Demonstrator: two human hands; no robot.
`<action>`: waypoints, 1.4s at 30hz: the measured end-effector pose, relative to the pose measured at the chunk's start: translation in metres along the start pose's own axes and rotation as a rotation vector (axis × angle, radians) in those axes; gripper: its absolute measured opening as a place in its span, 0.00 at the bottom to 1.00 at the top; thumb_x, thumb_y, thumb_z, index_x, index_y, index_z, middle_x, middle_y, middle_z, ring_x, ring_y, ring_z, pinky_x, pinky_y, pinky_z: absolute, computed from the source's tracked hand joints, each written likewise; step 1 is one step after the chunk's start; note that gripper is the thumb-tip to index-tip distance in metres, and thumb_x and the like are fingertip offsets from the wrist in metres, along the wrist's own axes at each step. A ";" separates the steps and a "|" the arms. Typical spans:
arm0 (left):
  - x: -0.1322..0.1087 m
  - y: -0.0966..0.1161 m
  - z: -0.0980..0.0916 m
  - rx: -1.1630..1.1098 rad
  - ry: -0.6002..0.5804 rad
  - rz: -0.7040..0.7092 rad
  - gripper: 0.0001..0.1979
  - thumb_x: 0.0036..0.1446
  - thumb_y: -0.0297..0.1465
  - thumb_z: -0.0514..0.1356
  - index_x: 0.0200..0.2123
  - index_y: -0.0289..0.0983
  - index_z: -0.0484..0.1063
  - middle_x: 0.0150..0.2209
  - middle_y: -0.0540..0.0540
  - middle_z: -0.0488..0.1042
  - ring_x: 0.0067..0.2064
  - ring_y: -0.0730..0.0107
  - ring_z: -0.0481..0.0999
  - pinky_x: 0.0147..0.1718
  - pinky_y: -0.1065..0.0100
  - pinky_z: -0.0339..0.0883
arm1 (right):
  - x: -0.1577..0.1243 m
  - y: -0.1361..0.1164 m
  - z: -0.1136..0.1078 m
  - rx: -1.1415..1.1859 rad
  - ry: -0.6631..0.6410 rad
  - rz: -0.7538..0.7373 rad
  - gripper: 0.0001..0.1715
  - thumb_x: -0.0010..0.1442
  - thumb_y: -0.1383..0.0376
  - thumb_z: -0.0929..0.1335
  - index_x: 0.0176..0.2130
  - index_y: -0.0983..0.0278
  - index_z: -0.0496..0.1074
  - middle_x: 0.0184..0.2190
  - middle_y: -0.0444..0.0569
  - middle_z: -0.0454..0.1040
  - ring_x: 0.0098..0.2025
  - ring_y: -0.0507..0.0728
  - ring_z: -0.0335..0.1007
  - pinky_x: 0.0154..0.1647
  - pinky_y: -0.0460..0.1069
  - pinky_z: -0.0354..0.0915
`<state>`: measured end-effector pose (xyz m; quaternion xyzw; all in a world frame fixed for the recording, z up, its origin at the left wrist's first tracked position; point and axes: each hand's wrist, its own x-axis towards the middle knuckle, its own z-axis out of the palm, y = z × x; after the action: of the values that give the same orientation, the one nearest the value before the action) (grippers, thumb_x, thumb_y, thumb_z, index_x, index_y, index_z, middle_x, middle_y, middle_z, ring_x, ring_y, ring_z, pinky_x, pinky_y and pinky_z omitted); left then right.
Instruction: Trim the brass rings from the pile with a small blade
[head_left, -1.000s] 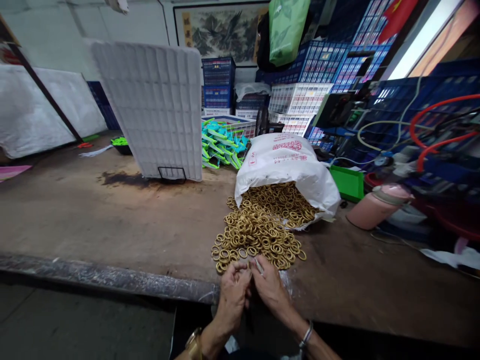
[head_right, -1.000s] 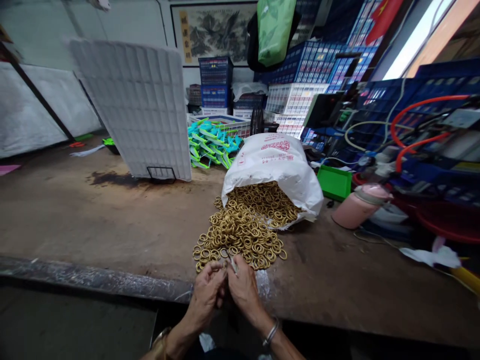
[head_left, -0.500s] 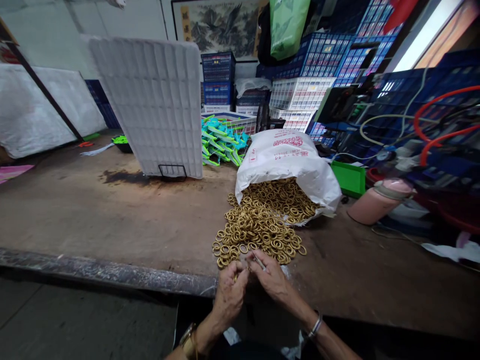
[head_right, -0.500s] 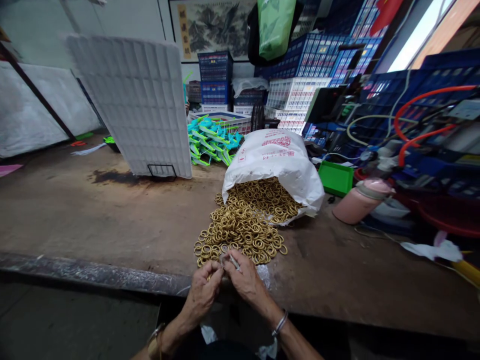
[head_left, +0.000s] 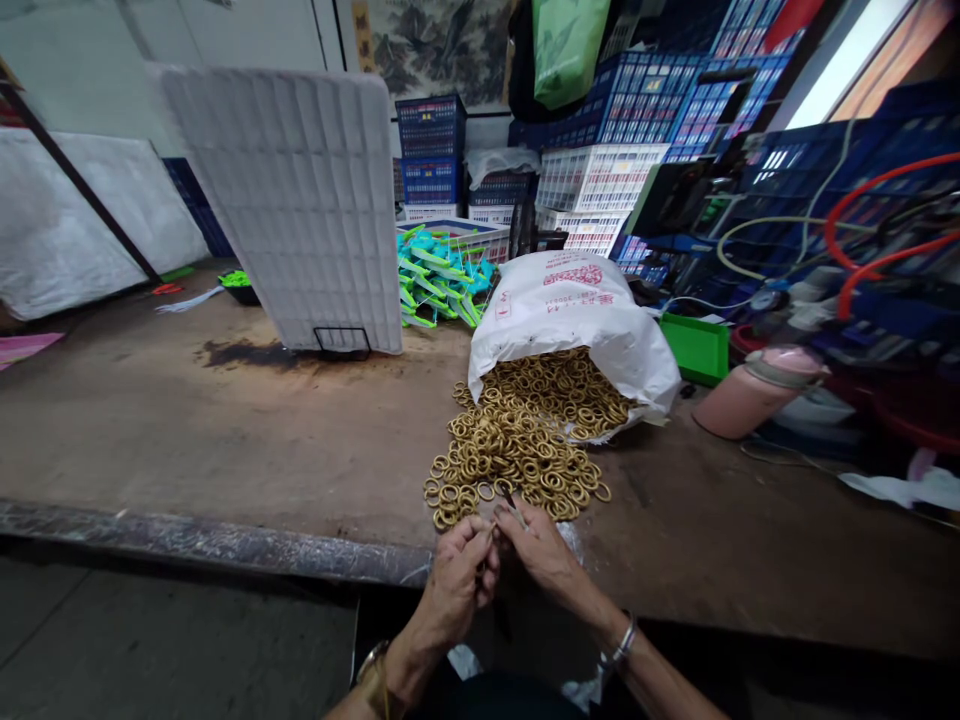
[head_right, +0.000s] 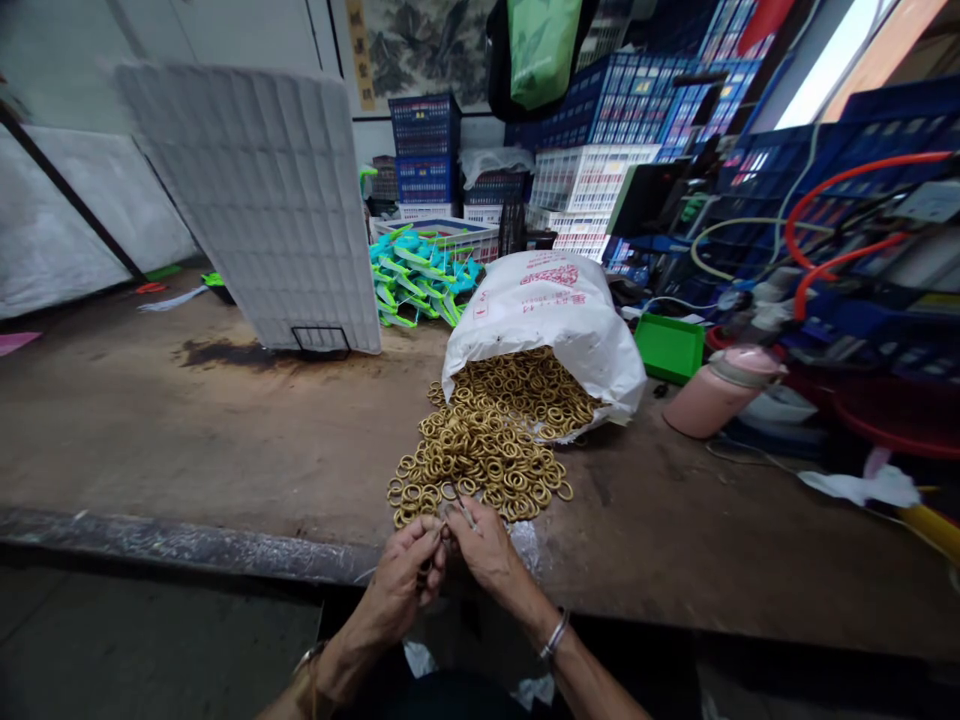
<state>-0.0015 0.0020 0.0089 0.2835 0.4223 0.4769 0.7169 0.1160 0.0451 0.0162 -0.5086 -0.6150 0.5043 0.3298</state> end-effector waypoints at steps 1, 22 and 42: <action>0.000 0.000 0.000 -0.010 -0.006 0.000 0.16 0.47 0.44 0.57 0.28 0.37 0.61 0.19 0.57 0.61 0.15 0.85 0.54 0.13 0.79 0.41 | 0.000 0.000 0.000 0.004 -0.002 0.002 0.13 0.53 0.58 0.59 0.23 0.64 0.61 0.18 0.40 0.61 0.22 0.48 0.55 0.22 0.43 0.55; -0.002 -0.002 -0.006 -0.046 -0.031 -0.015 0.16 0.48 0.43 0.57 0.26 0.36 0.60 0.19 0.56 0.61 0.15 0.86 0.54 0.13 0.79 0.41 | -0.003 0.004 0.003 0.018 -0.024 -0.047 0.15 0.54 0.58 0.58 0.22 0.63 0.59 0.16 0.39 0.60 0.19 0.48 0.55 0.22 0.44 0.55; 0.003 -0.005 -0.008 0.004 0.060 0.018 0.16 0.48 0.43 0.57 0.28 0.36 0.59 0.20 0.56 0.62 0.15 0.86 0.56 0.13 0.80 0.44 | -0.016 0.012 -0.002 -0.752 -0.055 -0.218 0.13 0.46 0.74 0.57 0.31 0.63 0.65 0.21 0.43 0.68 0.23 0.50 0.60 0.23 0.45 0.47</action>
<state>-0.0052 0.0030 -0.0002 0.2741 0.4420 0.4908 0.6990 0.1258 0.0299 0.0073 -0.5120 -0.8159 0.2191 0.1554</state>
